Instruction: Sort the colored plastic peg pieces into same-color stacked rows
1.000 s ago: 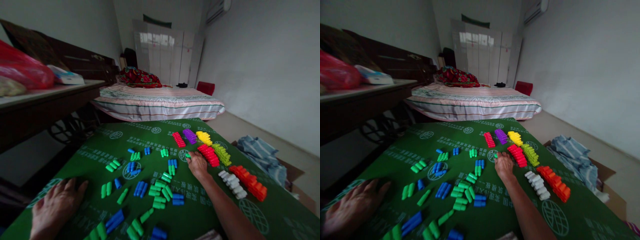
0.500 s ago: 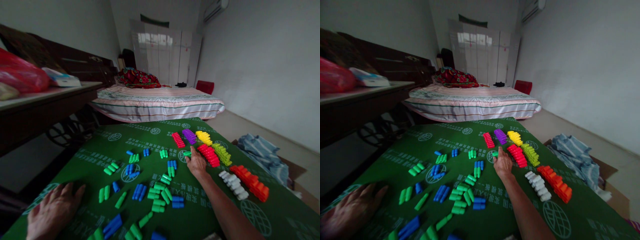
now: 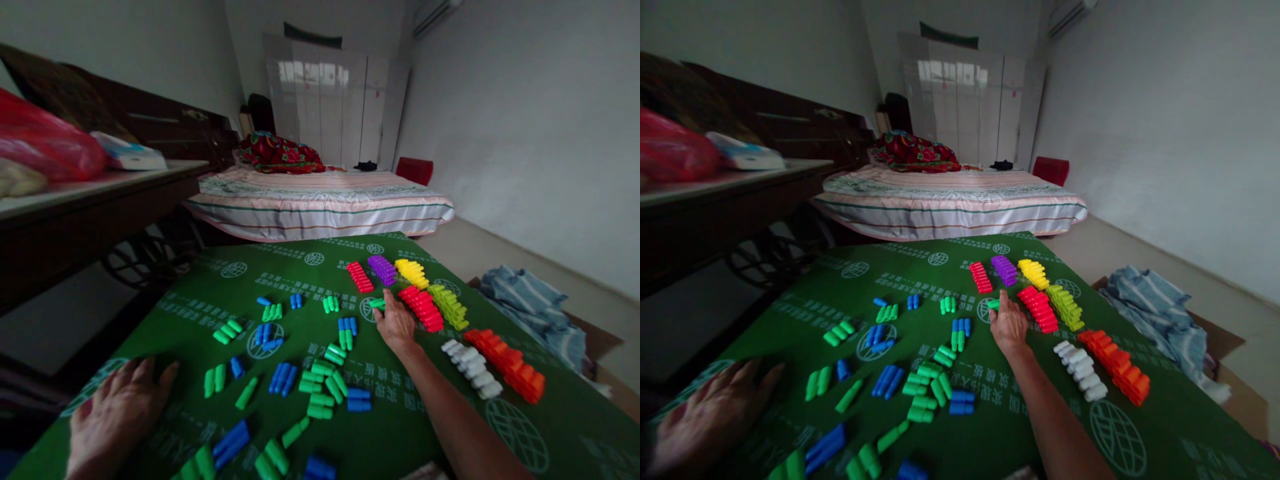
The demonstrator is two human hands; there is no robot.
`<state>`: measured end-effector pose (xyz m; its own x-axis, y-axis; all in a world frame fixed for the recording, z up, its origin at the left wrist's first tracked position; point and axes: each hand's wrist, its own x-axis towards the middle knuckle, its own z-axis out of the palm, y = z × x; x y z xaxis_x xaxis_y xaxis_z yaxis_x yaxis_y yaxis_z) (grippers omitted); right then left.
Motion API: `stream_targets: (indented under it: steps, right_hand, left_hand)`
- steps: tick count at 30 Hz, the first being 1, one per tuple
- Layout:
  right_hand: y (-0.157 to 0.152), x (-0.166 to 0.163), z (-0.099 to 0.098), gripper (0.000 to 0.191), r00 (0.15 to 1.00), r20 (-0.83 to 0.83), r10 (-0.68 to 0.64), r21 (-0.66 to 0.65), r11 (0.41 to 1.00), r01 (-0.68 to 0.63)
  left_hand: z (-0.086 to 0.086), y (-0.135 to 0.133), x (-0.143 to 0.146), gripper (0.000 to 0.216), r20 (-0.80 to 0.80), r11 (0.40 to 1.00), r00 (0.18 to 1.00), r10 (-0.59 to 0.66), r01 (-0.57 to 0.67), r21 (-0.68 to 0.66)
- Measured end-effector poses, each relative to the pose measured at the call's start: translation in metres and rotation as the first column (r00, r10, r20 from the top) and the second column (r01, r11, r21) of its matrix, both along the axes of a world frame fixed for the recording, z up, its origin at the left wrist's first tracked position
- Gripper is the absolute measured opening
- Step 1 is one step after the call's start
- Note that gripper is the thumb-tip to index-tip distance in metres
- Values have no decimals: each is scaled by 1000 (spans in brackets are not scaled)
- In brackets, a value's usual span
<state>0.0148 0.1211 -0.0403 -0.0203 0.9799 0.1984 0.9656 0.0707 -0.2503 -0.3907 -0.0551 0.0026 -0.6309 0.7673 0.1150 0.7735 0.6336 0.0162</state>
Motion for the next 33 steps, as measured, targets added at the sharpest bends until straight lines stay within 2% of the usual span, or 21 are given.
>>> stream_targets:
  steps: [3,15,22,26,29,33]
  right_hand:
    - [0,1,-2,55,1000,13,5,-3,1000,-5]
    - [-4,4,-9,56,999,46,21,40,999,-22]
    - [-4,6,-11,56,1000,-9,15,90,996,-14]
    - [-12,7,-7,50,999,-42,-1,115,993,5]
    - [-29,1,1,38,997,-48,67,110,992,-61]
    - [-56,-21,17,34,963,-29,269,31,963,-268]
  left_hand:
    - [6,0,10,80,14,999,999,44,-43,-15]
    - [7,-4,16,67,9,1000,1000,15,-15,-1]
    - [3,-4,13,70,13,1000,1000,0,0,8]
    - [3,-5,13,69,15,1000,1000,-6,5,15]
    - [4,-4,15,67,16,1000,1000,-10,9,20]
    - [4,-4,17,69,13,1000,1000,-19,19,24]
